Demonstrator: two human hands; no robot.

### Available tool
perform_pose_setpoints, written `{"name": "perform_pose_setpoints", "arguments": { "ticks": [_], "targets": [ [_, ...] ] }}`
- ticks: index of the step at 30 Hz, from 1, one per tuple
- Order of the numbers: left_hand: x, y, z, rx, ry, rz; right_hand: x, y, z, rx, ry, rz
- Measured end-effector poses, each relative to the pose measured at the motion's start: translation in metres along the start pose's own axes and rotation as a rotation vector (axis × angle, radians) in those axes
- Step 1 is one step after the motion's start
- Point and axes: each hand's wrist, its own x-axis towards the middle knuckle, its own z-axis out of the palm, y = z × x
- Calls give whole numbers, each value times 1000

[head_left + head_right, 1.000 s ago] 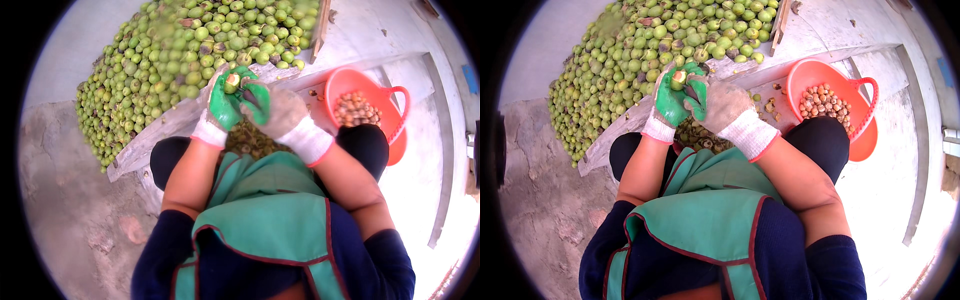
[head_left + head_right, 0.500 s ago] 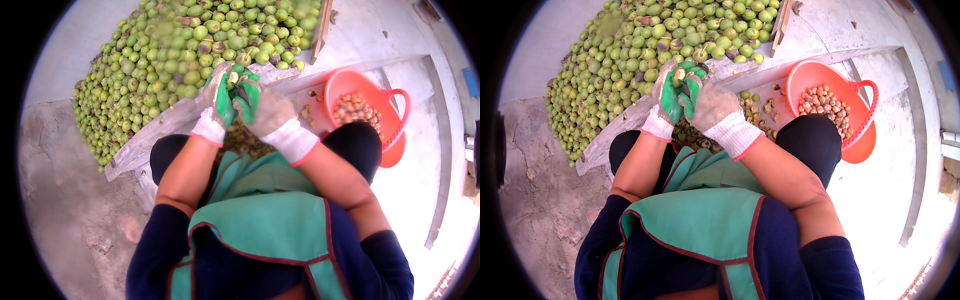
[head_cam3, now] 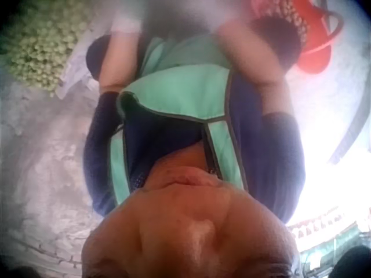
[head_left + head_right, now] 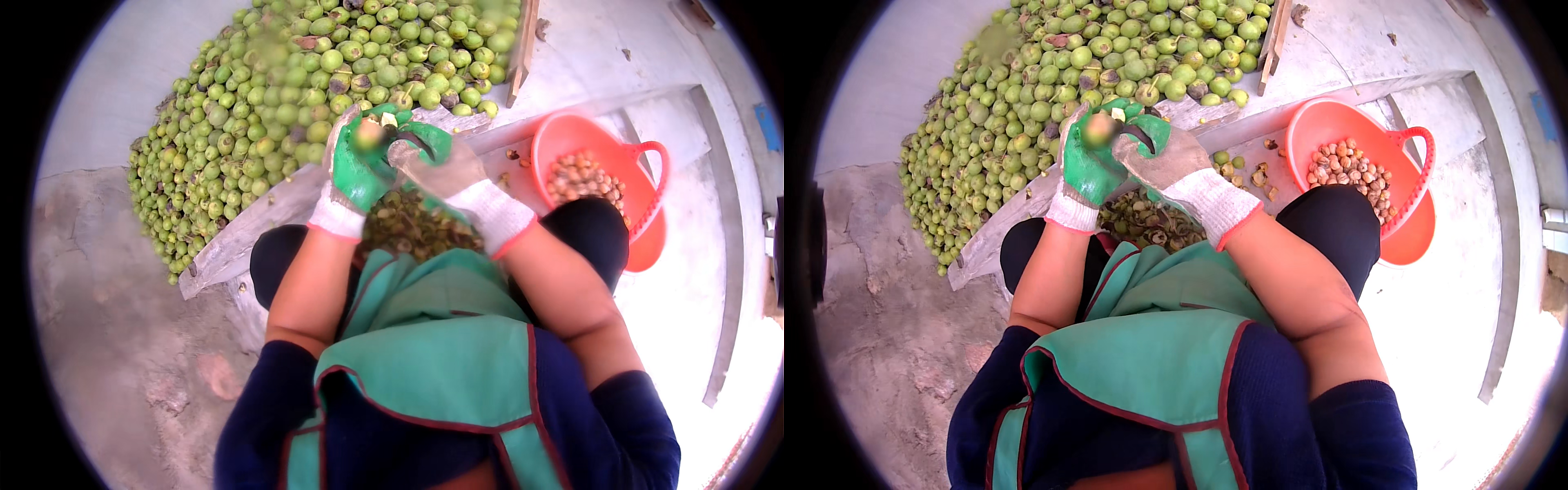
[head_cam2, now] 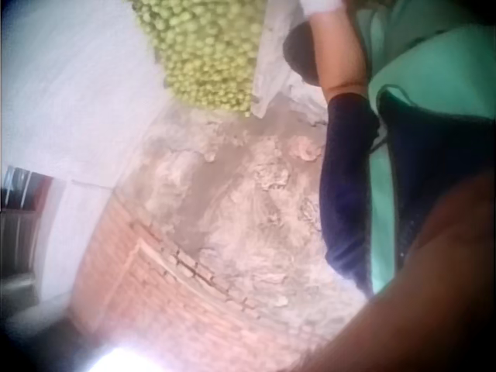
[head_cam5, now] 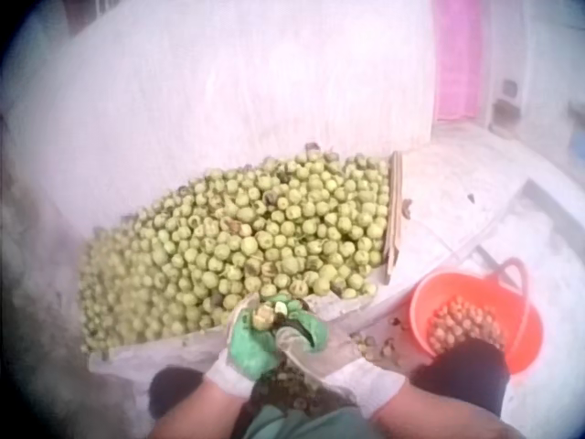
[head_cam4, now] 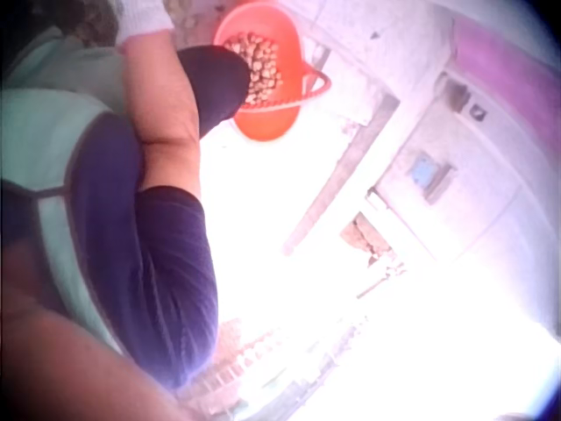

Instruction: The person picks green nuts from a large pile and uses a handheld cutting tool to remove the outer skins. They place the nut kernels into a red plastic basket and discard the skins onto the floor.

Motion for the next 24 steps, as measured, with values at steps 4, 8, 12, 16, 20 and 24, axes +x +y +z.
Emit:
{"name": "perform_pose_setpoints", "arguments": {
  "ticks": [4,8,12,16,20,24],
  "targets": [
    [-3,-2,5,-71,253,138,-10,-26,-12,104,-11,210],
    [-2,-2,7,26,245,87,-10,-1,-11,-170,200,-98],
    [-11,-10,40,97,218,-71,-3,6,-12,-197,239,-237],
    [-17,-21,64,529,403,-28,4,26,-8,-252,2,-270],
    [-24,-14,48,396,182,-140,10,-1,-26,271,-164,482],
    [-24,-27,61,1424,267,298,6,44,-14,758,26,405]
  ]
}}
